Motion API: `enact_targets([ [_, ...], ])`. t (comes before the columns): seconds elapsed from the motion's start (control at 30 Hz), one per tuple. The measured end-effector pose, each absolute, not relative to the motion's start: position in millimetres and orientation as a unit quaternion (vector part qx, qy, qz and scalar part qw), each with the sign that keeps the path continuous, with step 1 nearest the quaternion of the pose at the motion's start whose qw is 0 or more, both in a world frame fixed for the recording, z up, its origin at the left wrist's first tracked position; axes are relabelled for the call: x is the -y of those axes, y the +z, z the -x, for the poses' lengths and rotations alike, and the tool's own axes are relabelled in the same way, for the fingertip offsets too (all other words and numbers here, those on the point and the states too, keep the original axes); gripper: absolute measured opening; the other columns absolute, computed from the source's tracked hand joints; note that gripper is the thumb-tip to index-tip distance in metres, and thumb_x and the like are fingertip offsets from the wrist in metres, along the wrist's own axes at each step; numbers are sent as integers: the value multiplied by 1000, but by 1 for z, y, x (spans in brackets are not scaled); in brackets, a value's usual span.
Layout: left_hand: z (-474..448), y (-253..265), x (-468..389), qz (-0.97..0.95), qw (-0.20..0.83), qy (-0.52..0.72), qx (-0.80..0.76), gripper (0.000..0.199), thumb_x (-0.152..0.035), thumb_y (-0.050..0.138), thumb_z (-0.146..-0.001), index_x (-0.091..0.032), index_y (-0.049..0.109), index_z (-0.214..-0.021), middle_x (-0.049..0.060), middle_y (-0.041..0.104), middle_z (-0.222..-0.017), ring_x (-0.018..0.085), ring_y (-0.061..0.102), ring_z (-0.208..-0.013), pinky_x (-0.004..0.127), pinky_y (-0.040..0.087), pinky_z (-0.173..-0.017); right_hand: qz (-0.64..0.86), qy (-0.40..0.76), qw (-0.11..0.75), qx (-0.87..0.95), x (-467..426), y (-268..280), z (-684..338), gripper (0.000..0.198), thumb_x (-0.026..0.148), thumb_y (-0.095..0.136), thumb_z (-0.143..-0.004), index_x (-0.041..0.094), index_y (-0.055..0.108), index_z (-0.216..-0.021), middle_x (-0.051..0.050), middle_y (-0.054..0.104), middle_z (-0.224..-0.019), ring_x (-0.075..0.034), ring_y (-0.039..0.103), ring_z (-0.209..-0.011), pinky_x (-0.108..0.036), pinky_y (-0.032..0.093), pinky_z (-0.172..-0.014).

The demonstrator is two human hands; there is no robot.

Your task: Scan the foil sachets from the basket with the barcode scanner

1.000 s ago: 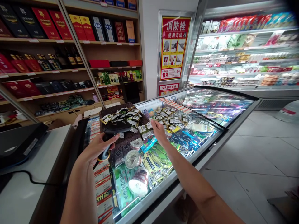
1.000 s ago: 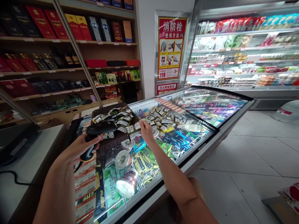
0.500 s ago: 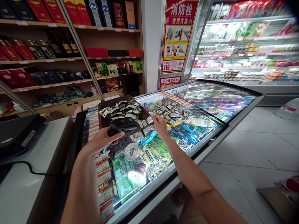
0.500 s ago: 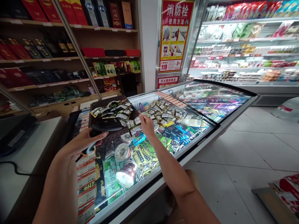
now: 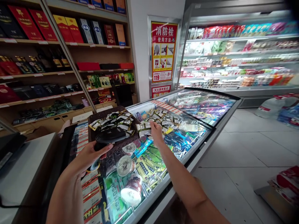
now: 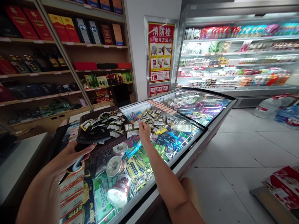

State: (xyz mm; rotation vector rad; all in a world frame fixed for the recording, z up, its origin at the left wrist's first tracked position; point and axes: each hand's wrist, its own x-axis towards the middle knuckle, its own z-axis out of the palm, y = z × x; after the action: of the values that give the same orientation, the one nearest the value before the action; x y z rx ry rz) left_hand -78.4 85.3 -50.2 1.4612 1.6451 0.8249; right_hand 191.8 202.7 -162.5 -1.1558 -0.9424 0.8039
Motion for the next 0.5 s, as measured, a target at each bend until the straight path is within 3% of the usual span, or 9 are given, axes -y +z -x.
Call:
enact_targets([
  [0.13, 82, -49, -83, -560, 372, 349, -653, 65, -76, 81, -50, -20, 62, -78, -3, 60, -58, 16, 55, -58, 22, 35, -49, 441, 403, 773, 213, -225, -170, -207, 27, 49, 55, -90, 25, 49, -81, 1, 56, -73, -16, 61, -74, -31, 59, -72],
  [0.23, 85, -46, -80, -555, 361, 363, -655, 61, -74, 81, -54, -21, 59, -73, -3, 59, -55, 14, 52, -53, 21, 30, -45, 385, 462, 777, 186, -235, -177, -208, 30, 43, 68, -80, 25, 44, -75, 2, 58, -72, -16, 66, -80, -34, 59, -90],
  [0.37, 92, -40, -77, -539, 365, 366, -665, 59, -67, 86, -51, -21, 60, -76, -3, 60, -55, 13, 50, -51, 21, 30, -43, 363, 505, 752, 216, -228, -184, -194, 34, 39, 76, -69, 25, 46, -78, 1, 63, -70, -19, 70, -79, -40, 60, -90],
  [0.5, 101, -37, -74, -500, 347, 394, -688, 60, -61, 91, -45, -21, 59, -77, -3, 60, -55, 13, 49, -48, 21, 30, -40, 380, 453, 745, 310, -216, -184, -180, 35, 43, 71, -71, 24, 50, -91, 1, 66, -80, -17, 70, -77, -38, 60, -83],
])
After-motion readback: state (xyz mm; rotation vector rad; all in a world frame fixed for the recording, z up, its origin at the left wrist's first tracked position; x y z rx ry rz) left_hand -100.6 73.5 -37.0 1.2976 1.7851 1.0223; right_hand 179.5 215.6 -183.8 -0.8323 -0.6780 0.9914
